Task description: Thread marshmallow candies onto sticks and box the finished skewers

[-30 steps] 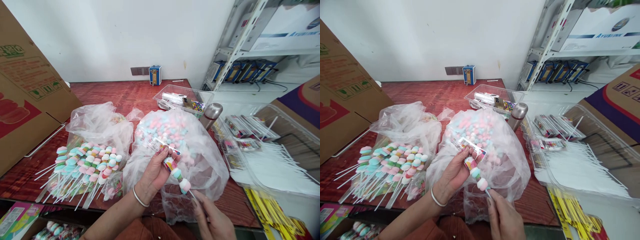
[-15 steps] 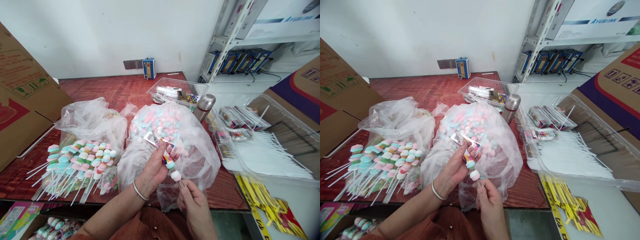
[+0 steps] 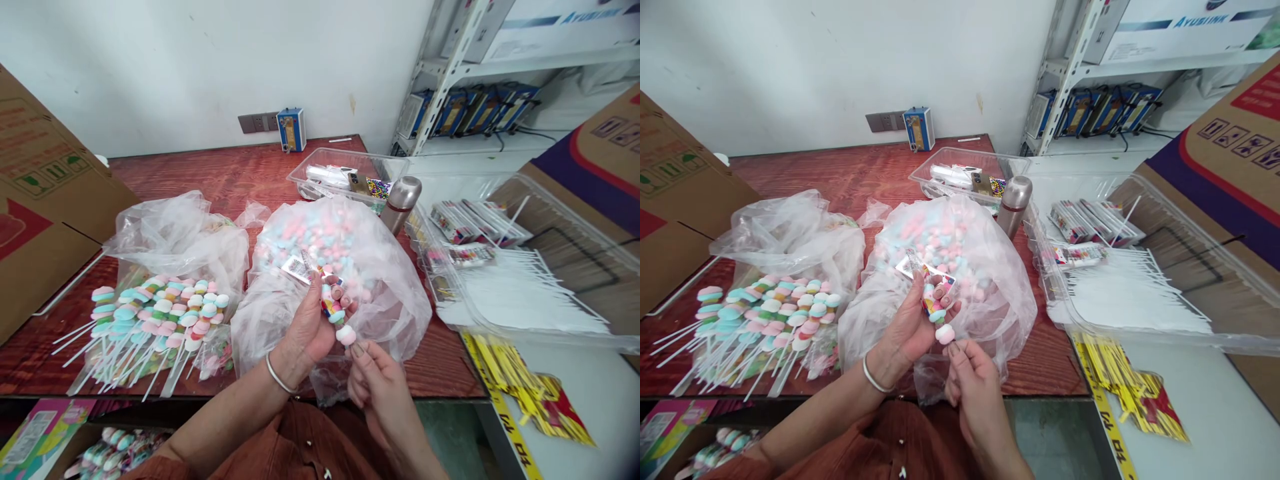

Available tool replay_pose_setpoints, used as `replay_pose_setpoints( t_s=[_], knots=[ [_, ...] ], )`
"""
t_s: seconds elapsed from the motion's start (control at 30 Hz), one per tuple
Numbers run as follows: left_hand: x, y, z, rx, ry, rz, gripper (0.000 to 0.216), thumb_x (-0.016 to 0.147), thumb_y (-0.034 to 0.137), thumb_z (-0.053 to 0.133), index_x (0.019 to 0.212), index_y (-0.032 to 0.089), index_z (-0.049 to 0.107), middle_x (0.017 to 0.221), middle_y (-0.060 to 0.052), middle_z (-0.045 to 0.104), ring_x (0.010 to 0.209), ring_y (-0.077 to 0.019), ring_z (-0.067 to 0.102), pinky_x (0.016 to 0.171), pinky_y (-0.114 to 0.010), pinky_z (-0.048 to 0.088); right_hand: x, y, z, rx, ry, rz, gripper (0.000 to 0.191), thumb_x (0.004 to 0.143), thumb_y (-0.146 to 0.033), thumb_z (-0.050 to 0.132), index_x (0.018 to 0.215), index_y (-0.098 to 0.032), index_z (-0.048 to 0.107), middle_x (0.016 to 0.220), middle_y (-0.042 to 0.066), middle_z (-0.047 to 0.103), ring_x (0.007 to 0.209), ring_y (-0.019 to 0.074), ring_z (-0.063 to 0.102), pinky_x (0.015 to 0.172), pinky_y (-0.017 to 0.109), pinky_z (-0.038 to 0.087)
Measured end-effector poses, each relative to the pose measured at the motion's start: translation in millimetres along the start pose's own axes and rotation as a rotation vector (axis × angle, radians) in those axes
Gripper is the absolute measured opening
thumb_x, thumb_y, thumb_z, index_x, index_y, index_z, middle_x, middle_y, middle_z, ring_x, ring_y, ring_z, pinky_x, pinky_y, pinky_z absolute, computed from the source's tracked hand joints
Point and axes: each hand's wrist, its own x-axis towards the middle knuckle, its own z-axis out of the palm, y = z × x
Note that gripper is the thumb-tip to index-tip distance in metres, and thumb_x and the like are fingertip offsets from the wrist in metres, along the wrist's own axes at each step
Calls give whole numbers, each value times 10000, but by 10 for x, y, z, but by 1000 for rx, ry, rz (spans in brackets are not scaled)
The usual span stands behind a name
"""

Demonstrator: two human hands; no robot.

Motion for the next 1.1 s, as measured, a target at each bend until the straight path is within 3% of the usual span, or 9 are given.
replay_pose_setpoints(
  t_s=[0.1,0.2,0.27,0.43,0.53,0.6,0.7,0.83,1.1],
  knots=[
    [-10,-9,12,-20,-62,-33,333,864,489,662,845,166,583,631,50,490,576,-97,521,782,-343,568,-45,-16,40,446,-173,355,357,833,-556,656,787,-211,574,456,-151,199,366,43,65,326,184,158],
    [-10,-17,28,-10,-49,-45,303,862,450,681,829,169,570,639,51,494,570,-90,516,781,-331,563,-42,12,50,419,-157,309,361,834,-550,663,793,-197,600,477,-143,201,384,43,84,344,183,152],
    [-5,-12,43,10,-27,-37,291,852,425,702,821,170,565,653,49,506,572,-88,521,765,-318,560,-11,34,21,121,-60,80,358,886,-518,613,768,-180,616,502,-109,288,408,54,198,389,194,212],
    [1,23,116,30,15,-12,282,837,408,723,827,178,560,681,44,525,576,-86,530,706,-290,546,79,42,-110,-1015,255,-814,242,969,-233,544,799,-143,691,601,6,571,564,123,489,565,269,312],
    [-11,0,159,41,60,-13,311,824,429,732,819,174,554,701,40,538,575,-84,524,706,-297,546,111,29,-123,-1305,346,-1025,166,968,-185,558,963,-120,710,576,3,581,544,136,496,574,288,305],
    [-32,-53,163,61,43,-18,331,809,437,746,807,169,552,697,42,535,575,-80,516,706,-285,540,130,12,-93,-1220,312,-947,224,993,-212,513,870,-138,685,574,-2,578,521,127,492,554,275,312],
    [-71,-147,120,121,-36,6,356,776,453,773,811,168,563,683,44,529,606,-87,537,717,-264,529,157,-46,-28,-873,207,-593,375,1030,-296,424,703,-182,570,573,-27,541,508,109,477,506,229,336],
    [-69,-151,48,154,-35,6,346,775,448,775,828,168,579,696,27,550,658,-116,581,746,-287,532,133,-129,-1,-665,86,-335,296,998,-379,482,812,-184,605,650,-29,594,578,122,528,532,211,397],
    [8,-9,47,83,-9,23,288,830,412,730,823,170,573,699,30,542,628,-103,544,787,-329,536,27,85,-156,-883,232,-668,219,960,-264,515,973,-147,700,691,60,680,578,157,585,571,266,406]
  ],
)
